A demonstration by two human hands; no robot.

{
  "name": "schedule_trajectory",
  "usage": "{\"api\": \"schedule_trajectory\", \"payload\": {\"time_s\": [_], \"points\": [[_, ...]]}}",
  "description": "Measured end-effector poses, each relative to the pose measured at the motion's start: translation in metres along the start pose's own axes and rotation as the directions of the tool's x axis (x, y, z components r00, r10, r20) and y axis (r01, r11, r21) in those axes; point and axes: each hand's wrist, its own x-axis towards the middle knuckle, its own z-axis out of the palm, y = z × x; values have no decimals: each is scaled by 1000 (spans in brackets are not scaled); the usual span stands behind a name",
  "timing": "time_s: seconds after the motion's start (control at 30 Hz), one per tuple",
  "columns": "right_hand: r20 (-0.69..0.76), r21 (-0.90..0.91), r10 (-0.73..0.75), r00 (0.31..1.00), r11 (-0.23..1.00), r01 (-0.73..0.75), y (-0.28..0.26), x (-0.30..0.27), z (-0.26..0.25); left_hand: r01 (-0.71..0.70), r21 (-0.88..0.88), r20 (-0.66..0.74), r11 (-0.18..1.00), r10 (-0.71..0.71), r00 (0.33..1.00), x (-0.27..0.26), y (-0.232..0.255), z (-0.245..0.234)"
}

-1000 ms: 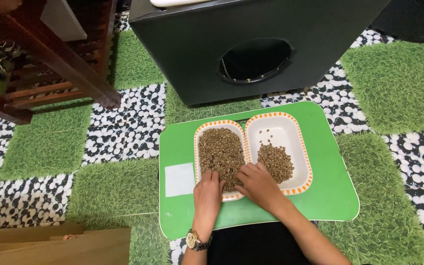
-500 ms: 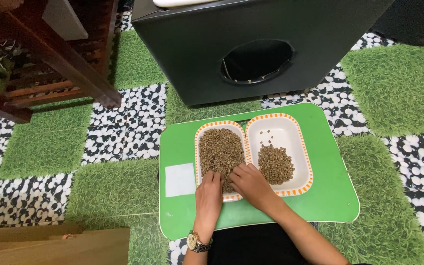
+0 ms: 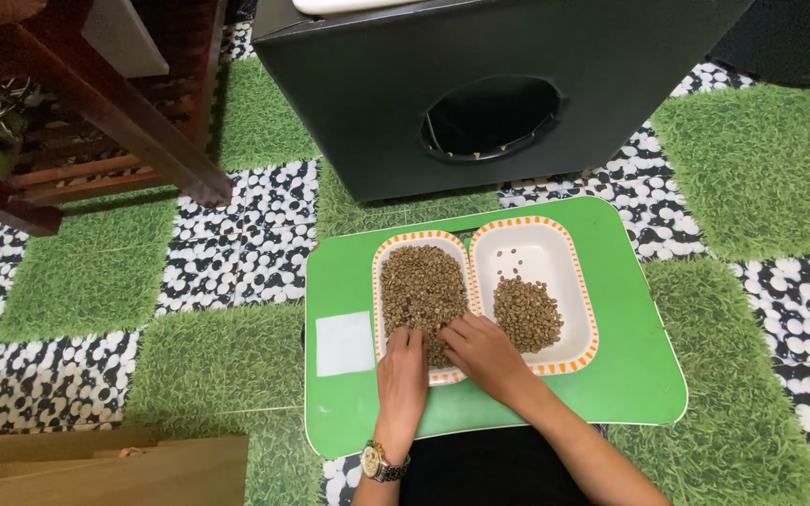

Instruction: Manually sorting green coffee beans by hand between two trays for quality control.

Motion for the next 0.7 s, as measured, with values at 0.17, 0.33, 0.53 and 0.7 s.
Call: {"api": "schedule_trajectory", "payload": {"time_s": [0.17,0.33,0.53,0.7], "points": [[-8,-22,-15,1000,1000,15,-3,4,0,-7,-42,-18,999,6,1000,1,2,-4],[-17,7,-25,1000,1000,25,-5,6,-2,8,-68,-28,998,-10,1000,2,1,-2],[1,47,14,1000,999,-14,-8,7,-4,12,-129,-34,992,-16,999,1,-1,-4],[62,95,84,995,991,-89,-11,8,-8,11,-157,-41,988,-17,999,0,-2,-4]]}}
